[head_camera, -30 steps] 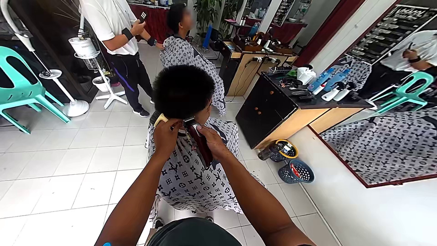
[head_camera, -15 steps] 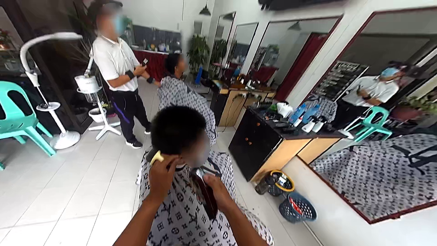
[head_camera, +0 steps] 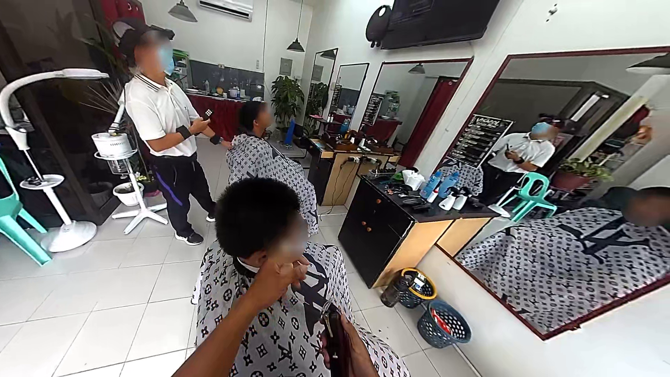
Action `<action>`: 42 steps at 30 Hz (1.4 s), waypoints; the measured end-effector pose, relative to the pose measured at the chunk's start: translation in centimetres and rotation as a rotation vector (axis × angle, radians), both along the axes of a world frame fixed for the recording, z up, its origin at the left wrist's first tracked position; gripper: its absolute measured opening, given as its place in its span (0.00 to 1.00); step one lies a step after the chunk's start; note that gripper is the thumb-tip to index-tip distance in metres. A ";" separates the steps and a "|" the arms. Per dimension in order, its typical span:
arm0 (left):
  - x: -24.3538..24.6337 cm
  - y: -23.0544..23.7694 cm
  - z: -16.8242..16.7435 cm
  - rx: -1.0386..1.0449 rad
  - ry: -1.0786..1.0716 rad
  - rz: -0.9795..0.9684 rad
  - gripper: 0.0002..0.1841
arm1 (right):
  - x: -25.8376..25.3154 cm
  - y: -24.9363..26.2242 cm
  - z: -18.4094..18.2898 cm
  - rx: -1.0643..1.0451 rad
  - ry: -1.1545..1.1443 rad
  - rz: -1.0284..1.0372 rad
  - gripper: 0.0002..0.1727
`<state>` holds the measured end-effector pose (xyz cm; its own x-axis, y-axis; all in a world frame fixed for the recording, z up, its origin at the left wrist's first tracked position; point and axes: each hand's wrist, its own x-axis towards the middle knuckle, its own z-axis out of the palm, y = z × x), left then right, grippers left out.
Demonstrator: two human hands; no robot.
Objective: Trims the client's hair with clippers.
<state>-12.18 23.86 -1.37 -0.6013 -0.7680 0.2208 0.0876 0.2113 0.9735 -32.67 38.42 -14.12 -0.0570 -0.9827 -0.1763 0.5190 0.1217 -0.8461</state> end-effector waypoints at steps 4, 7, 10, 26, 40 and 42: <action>-0.1 -0.1 0.0 0.114 -0.073 -0.043 0.11 | 0.0 0.5 -0.5 0.016 -0.020 -0.031 0.34; 0.0 0.4 0.2 0.033 0.041 -0.059 0.11 | 0.0 0.3 -0.5 0.011 -0.033 -0.033 0.32; -0.4 0.6 0.6 0.029 0.091 0.085 0.09 | 0.4 0.1 -0.5 0.006 -0.045 -0.053 0.32; 1.6 0.4 0.4 0.060 -0.006 0.022 0.11 | 0.8 -1.9 1.1 -0.037 0.002 -0.032 0.32; 1.5 0.2 1.0 0.097 0.118 -0.027 0.09 | 0.9 -2.3 1.7 -0.048 -0.032 -0.050 0.30; 1.7 0.3 0.7 0.113 0.151 -0.114 0.10 | 0.8 -2.0 1.6 -0.042 -0.030 -0.048 0.30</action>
